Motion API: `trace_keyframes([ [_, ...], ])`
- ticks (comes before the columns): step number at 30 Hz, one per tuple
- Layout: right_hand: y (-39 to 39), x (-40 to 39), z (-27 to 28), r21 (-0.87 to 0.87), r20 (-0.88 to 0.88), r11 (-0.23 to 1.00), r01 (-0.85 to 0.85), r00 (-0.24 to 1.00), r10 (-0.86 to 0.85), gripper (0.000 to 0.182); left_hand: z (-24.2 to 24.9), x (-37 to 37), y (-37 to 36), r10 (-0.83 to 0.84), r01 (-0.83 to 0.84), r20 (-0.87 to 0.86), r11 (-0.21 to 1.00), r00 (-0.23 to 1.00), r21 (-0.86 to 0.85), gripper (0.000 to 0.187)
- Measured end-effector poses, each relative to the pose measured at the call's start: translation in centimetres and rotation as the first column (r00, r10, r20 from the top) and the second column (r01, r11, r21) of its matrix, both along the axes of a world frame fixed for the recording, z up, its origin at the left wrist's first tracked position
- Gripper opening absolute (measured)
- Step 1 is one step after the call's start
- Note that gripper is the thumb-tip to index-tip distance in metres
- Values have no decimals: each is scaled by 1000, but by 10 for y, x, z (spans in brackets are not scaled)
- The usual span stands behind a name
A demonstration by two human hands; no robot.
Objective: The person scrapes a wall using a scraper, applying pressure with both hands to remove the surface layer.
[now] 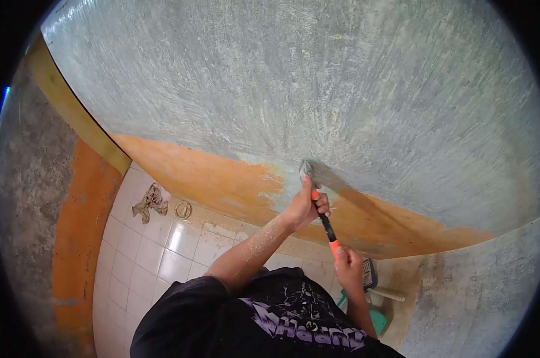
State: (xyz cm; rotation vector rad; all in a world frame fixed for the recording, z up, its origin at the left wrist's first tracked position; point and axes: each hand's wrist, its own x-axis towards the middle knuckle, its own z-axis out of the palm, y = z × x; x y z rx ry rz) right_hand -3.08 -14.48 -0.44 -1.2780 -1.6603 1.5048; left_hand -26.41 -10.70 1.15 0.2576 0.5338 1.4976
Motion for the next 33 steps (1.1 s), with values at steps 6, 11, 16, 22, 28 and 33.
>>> trace_keyframes([
  [6,-3,-20,-1,-17,33,1000,-2,999,3,31,6,-18,-5,19,-19,-36,1000,999,4,58],
  [11,-3,-11,8,-39,52,999,29,998,-27,33,-3,-6,-1,-46,46,18,999,999,9,58],
  [16,2,-35,10,56,146,997,-47,989,38,33,-4,-33,-10,6,-6,3,999,1000,35,59],
  [22,-4,-32,10,-88,11,996,29,1000,-28,32,-5,-32,-8,1,-2,27,1000,1000,11,59],
  [28,-8,-67,11,-3,67,999,-37,997,38,31,-8,-70,-24,37,-39,44,998,998,50,57],
  [33,-10,-50,15,-53,46,998,26,999,-23,29,-7,-51,-14,-19,18,9,998,1000,56,57],
])
